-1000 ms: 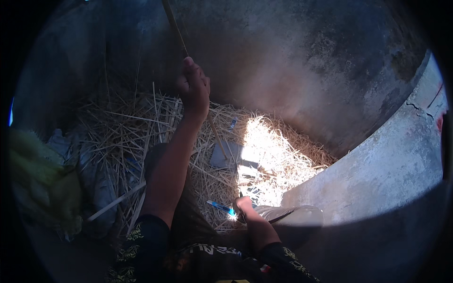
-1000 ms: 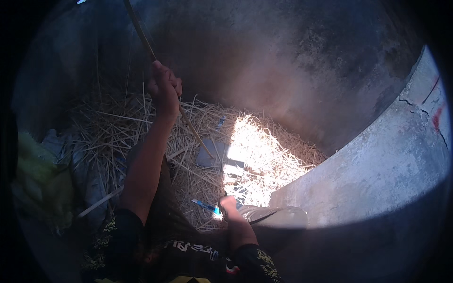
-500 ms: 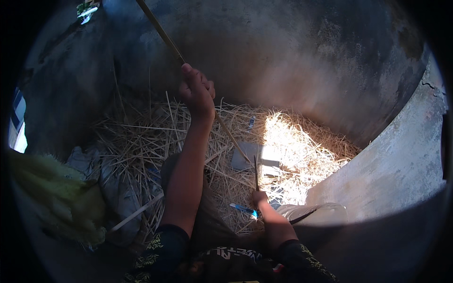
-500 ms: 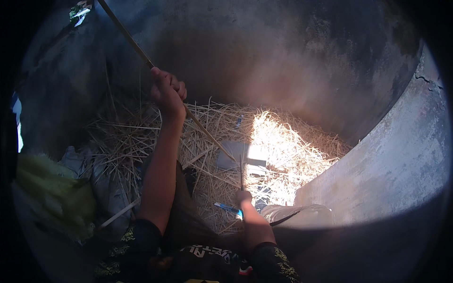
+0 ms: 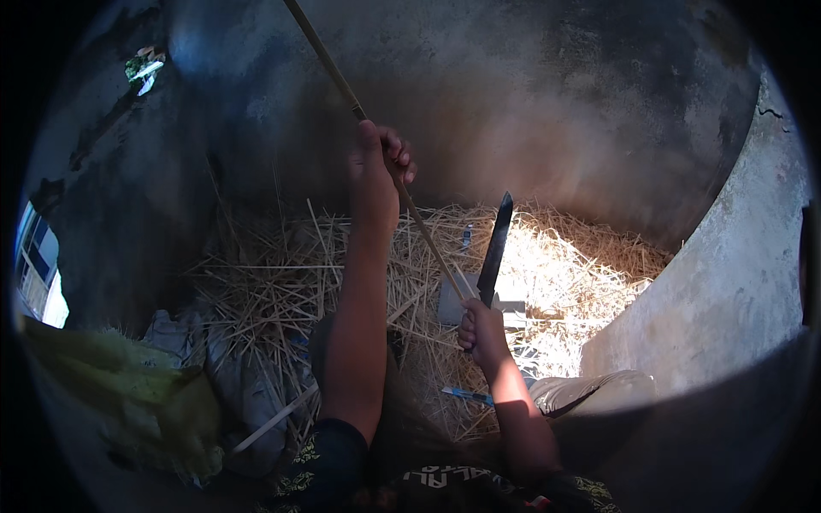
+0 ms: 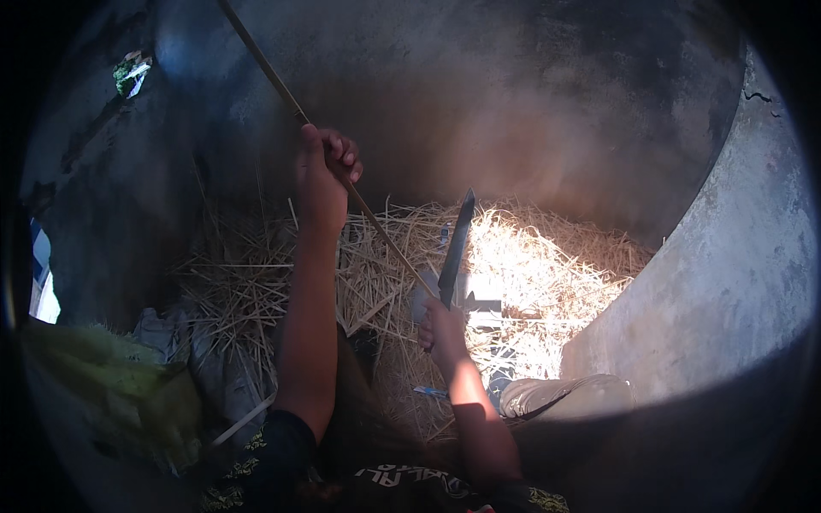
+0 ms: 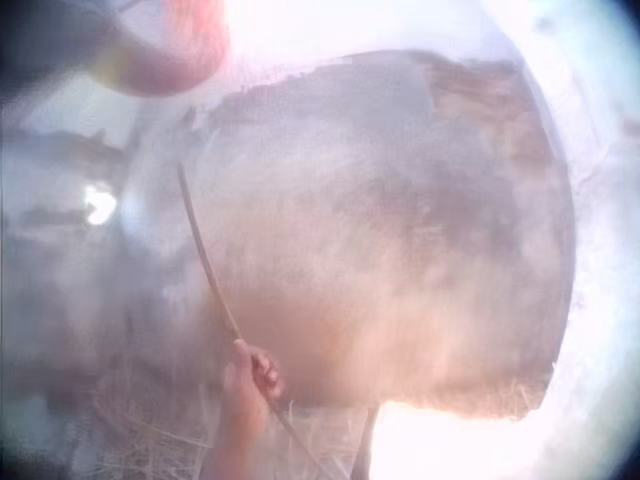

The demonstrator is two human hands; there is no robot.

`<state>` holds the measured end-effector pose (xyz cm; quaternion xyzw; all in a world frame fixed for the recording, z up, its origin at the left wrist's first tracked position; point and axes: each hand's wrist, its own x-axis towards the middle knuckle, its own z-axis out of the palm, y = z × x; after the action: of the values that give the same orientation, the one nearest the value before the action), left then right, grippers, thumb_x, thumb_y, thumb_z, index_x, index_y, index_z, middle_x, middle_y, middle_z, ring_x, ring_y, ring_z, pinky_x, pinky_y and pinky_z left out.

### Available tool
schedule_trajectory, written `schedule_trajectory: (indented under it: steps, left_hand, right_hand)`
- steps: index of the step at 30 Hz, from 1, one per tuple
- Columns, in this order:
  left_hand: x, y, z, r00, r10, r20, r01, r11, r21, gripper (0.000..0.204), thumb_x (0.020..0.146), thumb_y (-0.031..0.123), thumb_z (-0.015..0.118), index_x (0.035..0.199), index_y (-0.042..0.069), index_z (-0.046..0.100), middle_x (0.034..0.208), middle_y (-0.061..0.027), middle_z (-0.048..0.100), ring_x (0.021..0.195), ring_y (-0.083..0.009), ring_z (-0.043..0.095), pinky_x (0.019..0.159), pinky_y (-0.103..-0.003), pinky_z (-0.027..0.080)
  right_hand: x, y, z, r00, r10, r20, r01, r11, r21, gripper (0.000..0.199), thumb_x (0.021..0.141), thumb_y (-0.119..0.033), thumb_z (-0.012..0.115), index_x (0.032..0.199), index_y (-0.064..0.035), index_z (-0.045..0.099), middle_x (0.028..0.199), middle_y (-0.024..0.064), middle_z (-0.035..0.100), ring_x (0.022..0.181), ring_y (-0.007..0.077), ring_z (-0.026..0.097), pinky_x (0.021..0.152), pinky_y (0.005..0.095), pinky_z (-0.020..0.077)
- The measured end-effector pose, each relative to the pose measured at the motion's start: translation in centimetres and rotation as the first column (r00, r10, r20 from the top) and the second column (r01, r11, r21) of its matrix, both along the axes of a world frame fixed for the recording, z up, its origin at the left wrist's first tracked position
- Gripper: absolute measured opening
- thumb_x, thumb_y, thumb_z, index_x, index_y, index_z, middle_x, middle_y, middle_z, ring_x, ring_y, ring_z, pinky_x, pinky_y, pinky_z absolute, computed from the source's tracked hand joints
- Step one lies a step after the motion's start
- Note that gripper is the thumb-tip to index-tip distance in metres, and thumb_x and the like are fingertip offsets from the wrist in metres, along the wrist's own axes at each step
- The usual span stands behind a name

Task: The person sits on a straw-covered floor and uses a knife to split long bamboo strips into thinner slivers. They hold the bamboo with one hand and carefully shave the material with the other, occasionally switching tools or adjusting the grip to continue the splitting process.

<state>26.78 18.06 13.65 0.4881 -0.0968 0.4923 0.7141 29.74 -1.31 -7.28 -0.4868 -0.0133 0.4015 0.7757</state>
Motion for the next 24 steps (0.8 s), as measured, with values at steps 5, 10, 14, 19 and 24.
schedule_trajectory:
  steps: [5, 10, 14, 19, 24]
  left_hand:
    - [-0.9, -3.8, 0.7, 0.998, -0.043, -0.034, 0.048, 0.985, 0.165, 0.045, 0.104, 0.049, 0.039, 0.092, 0.007, 0.051, 0.071, -0.0027, 0.046, 0.062, -0.0139, 0.048, 0.058, -0.032, 0.044]
    - [-3.4, -5.1, 1.8, 0.978, -0.19, -0.082, 0.206, 0.934, 0.292, 0.041, 0.105, 0.047, 0.039, 0.1, 0.008, 0.05, 0.07, -0.0025, 0.046, 0.061, -0.0147, 0.048, 0.056, -0.031, 0.043]
    - [-5.2, -6.2, 2.8, 0.986, -0.123, -0.112, 0.15, 0.949, 0.277, 0.039, 0.105, 0.045, 0.04, 0.102, 0.008, 0.051, 0.073, -0.0026, 0.048, 0.065, -0.0144, 0.049, 0.06, -0.032, 0.043]
    - [-5.1, -5.0, 2.2, 0.998, -0.057, -0.021, 0.06, 0.978, 0.199, 0.041, 0.105, 0.041, 0.043, 0.117, 0.003, 0.056, 0.086, -0.0038, 0.058, 0.084, -0.0159, 0.056, 0.073, -0.033, 0.046]
    - [-5.5, -4.1, 2.5, 0.994, 0.1, -0.043, -0.089, 0.975, 0.203, 0.044, 0.105, 0.035, 0.047, 0.131, 0.0, 0.056, 0.098, -0.0033, 0.061, 0.095, -0.0139, 0.057, 0.08, -0.033, 0.047]
  right_hand:
    - [-4.7, -3.3, 4.1, 0.966, 0.115, 0.23, -0.085, 0.987, -0.136, 0.033, 0.094, -0.021, 0.063, 0.068, -0.0138, 0.042, 0.049, -0.0053, 0.035, 0.035, 0.0075, 0.032, 0.035, 0.0265, 0.0244]
    - [-5.8, -5.7, 0.6, 0.961, 0.13, 0.246, -0.082, 0.977, -0.198, 0.034, 0.093, -0.024, 0.065, 0.068, -0.0112, 0.045, 0.049, -0.0032, 0.04, 0.036, 0.0085, 0.037, 0.036, 0.0271, 0.0263]
    - [-2.4, -5.2, -6.3, 0.62, 0.274, 0.735, 0.268, 0.807, -0.526, 0.036, 0.085, -0.032, 0.068, 0.075, 0.0016, 0.065, 0.06, 0.0135, 0.061, 0.057, 0.0284, 0.06, 0.058, 0.0398, 0.0474]
    - [1.5, -5.0, -13.3, 0.667, 0.466, 0.581, 0.306, 0.54, -0.784, 0.042, 0.08, -0.039, 0.069, 0.088, 0.0022, 0.072, 0.08, 0.0264, 0.069, 0.083, 0.0385, 0.07, 0.076, 0.046, 0.0531]
    - [1.1, -5.5, -19.0, 0.74, 0.387, 0.55, 0.407, 0.393, -0.824, 0.046, 0.079, -0.042, 0.069, 0.089, 0.003, 0.073, 0.083, 0.0257, 0.07, 0.086, 0.0409, 0.07, 0.077, 0.0456, 0.0533]
